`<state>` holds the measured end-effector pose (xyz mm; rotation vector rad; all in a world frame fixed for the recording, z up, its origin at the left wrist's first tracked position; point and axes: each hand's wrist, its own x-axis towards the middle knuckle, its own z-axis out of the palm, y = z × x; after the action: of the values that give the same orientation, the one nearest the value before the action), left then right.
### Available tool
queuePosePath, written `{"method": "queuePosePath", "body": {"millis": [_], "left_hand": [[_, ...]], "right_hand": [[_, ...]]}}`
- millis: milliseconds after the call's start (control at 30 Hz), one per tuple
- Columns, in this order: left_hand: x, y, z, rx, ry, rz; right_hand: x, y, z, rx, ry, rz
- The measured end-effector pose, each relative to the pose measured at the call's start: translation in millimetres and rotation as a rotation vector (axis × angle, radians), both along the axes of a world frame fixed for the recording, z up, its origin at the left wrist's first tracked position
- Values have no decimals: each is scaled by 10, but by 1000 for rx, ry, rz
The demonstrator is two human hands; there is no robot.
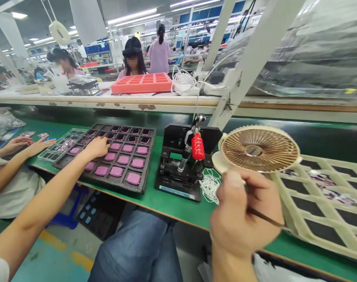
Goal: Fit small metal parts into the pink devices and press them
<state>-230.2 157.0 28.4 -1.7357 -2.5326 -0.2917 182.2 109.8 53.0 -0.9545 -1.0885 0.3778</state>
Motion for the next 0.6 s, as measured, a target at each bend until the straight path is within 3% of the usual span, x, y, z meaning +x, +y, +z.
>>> {"method": "queuePosePath", "body": {"millis": [67, 167, 433, 600], "left_hand": [[-78, 52, -27, -46, -3, -43], [-197, 53, -17, -63, -29, -101], [-363, -31, -20, 5, -225, -212], [-358, -6, 41, 140, -471, -193]], "right_hand": [[68, -83, -81, -125, 214, 254], [128, -208, -307, -350, 368, 606], [175, -479, -835, -647, 472, 714], [110, -566, -991, -593, 513, 779]]}}
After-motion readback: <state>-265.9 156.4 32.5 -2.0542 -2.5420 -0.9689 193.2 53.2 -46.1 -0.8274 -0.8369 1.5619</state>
